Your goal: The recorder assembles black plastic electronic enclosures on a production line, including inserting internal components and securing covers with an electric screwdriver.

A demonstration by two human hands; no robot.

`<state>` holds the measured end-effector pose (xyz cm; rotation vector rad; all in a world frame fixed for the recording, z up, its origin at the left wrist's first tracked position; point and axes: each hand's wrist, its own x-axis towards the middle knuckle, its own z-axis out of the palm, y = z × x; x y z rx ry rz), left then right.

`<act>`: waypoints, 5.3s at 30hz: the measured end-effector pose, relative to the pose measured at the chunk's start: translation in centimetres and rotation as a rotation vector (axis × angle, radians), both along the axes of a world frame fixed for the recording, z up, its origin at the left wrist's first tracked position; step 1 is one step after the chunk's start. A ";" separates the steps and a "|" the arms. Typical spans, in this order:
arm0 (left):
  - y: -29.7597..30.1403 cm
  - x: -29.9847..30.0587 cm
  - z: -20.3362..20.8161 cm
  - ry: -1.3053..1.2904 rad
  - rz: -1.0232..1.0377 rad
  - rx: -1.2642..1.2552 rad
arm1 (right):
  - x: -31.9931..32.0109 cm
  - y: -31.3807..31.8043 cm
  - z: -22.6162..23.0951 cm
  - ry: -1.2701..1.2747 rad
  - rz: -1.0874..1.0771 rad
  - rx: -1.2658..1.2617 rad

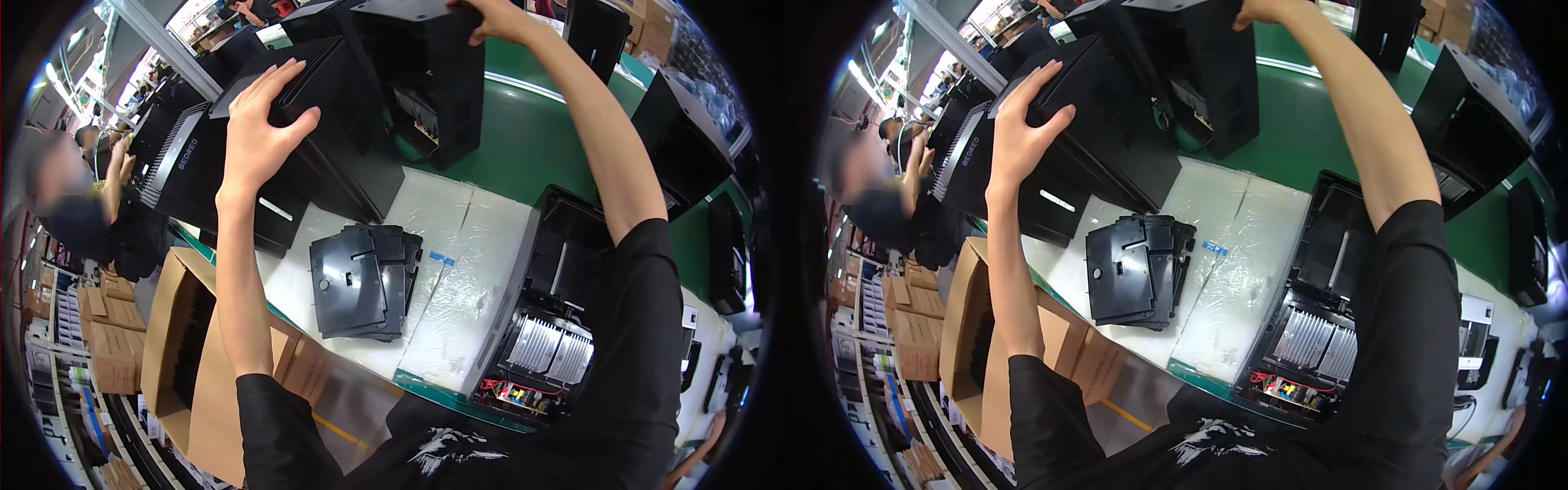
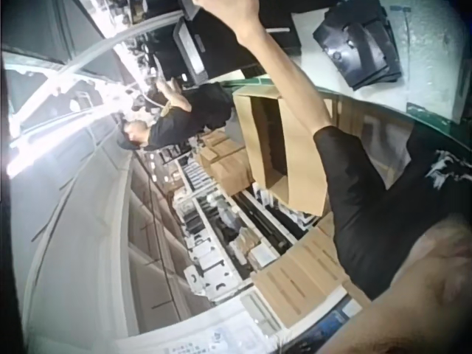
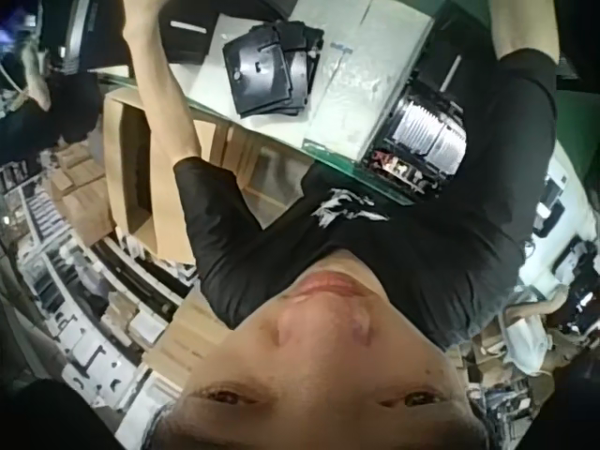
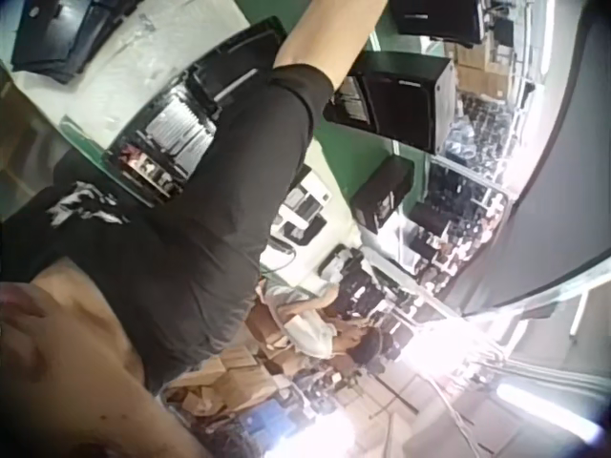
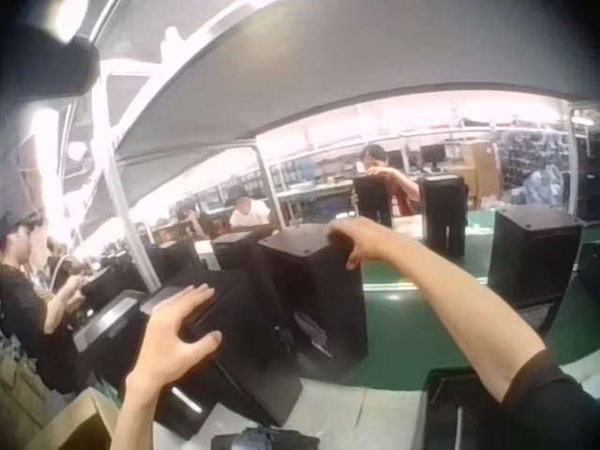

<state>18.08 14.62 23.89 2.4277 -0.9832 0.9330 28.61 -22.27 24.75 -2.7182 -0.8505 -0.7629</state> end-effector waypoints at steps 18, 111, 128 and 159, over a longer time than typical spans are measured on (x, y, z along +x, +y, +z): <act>0.0 0.0 -0.8 -0.004 0.013 -0.051 | -7.6 8.1 -1.1 -0.045 -0.452 0.023; -23.3 6.0 -24.0 1.285 -0.174 -0.031 | -39.3 -4.5 -10.9 0.330 -0.808 0.285; -27.4 -2.9 -16.1 0.995 -0.283 0.397 | -56.1 7.0 -18.0 0.282 -1.110 1.193; -2.2 -19.8 -17.7 0.775 0.735 -0.004 | -52.6 2.1 -17.5 0.669 -0.787 1.260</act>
